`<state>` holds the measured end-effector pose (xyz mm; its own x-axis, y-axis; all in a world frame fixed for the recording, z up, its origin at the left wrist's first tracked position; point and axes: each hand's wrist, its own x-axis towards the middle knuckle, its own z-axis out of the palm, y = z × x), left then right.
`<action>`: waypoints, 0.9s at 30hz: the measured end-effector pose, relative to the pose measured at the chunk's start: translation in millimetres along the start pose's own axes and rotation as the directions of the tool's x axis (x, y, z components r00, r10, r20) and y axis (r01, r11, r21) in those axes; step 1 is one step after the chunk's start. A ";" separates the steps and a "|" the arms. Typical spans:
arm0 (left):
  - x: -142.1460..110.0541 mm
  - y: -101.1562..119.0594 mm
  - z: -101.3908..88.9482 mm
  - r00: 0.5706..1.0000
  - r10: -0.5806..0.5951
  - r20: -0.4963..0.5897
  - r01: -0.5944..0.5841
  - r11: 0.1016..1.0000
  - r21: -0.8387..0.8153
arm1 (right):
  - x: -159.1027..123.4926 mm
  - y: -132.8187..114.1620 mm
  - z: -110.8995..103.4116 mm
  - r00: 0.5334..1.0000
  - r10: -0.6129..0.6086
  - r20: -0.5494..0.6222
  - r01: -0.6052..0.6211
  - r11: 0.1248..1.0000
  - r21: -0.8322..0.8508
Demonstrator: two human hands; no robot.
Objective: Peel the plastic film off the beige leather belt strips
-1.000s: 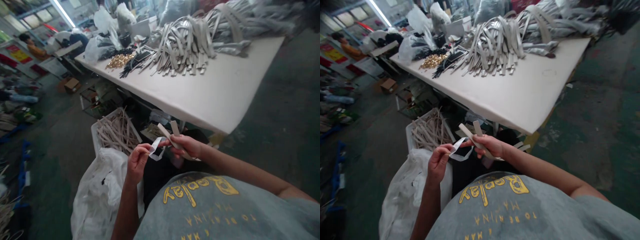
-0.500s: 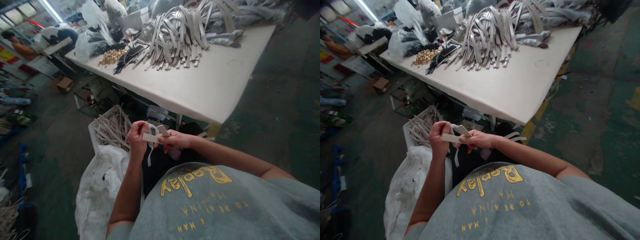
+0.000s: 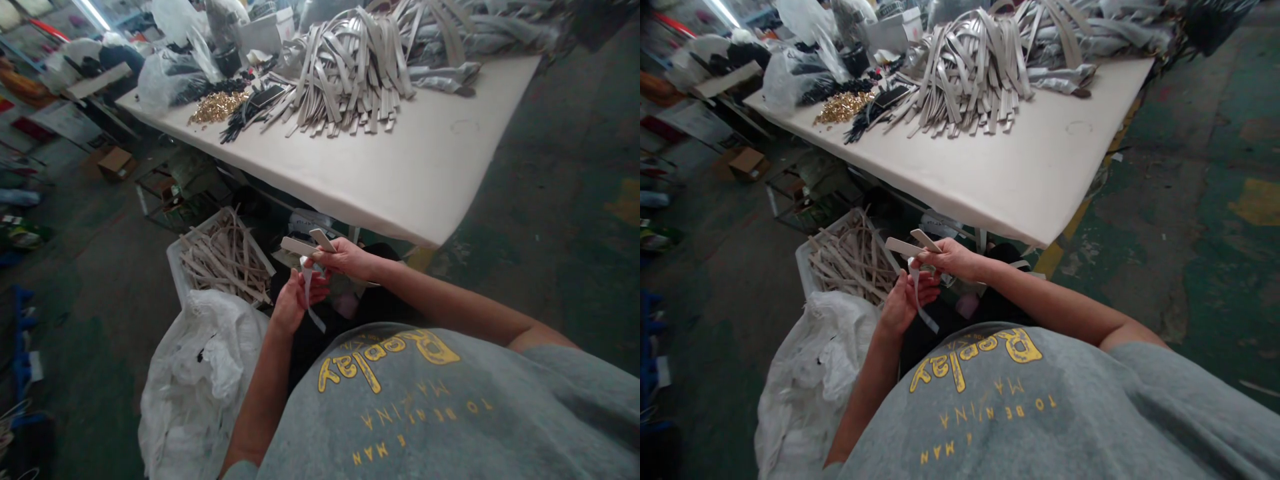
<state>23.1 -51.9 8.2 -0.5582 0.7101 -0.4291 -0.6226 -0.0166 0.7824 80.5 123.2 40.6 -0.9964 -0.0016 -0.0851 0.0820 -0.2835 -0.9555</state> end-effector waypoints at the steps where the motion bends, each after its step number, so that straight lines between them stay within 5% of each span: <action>1: -6.7 -5.6 -2.1 0.998 -0.061 0.026 0.061 0.998 -0.007 | 2.2 -0.6 -1.9 1.000 -0.007 -0.011 0.007 1.000 -0.002; 4: -12.9 -16.9 -15.9 0.994 0.026 -0.110 -0.019 0.998 0.063 | 7.3 -4.8 -5.4 1.000 -0.014 -0.023 0.014 0.999 0.037; 7: 2.4 -20.2 -36.3 0.872 0.356 -0.336 -0.233 0.905 0.356 | 8.1 -14.9 -2.7 0.999 -0.017 0.033 0.013 0.994 0.105; 9: 19.3 -19.0 -43.5 0.800 0.508 -0.320 -0.303 0.801 0.516 | 6.1 -25.2 2.4 0.994 -0.027 0.103 0.014 0.992 0.122; 11: 37.1 -16.9 -41.1 0.796 0.565 -0.220 -0.364 0.735 0.572 | 3.1 -36.7 8.1 0.985 -0.034 0.168 0.012 0.992 0.127; 14: 55.8 -16.0 -29.6 0.842 0.532 -0.083 -0.414 0.738 0.534 | -0.6 -51.9 11.8 0.980 -0.057 0.193 0.039 0.995 0.096; 17: 54.0 -19.3 -32.6 0.925 0.381 -0.006 -0.328 0.806 0.492 | -3.4 -58.7 4.3 0.991 -0.099 0.087 0.099 0.995 -0.003; 23: -5.6 -28.4 -89.8 0.993 0.122 -0.005 -0.106 0.883 0.456 | -4.4 -31.1 -29.7 0.979 -0.045 -0.200 0.015 0.989 -0.149; 27: -40.7 -24.8 -101.2 0.995 0.003 -0.097 0.026 0.956 0.291 | 4.7 5.1 -43.1 0.935 0.048 -0.351 -0.159 0.942 -0.296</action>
<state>5.8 -151.7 -39.4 -0.6104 0.6384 -0.4688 -0.4499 0.2077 0.8686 77.3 163.1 23.1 -0.9199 0.3217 -0.2243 0.2425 0.0170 -0.9700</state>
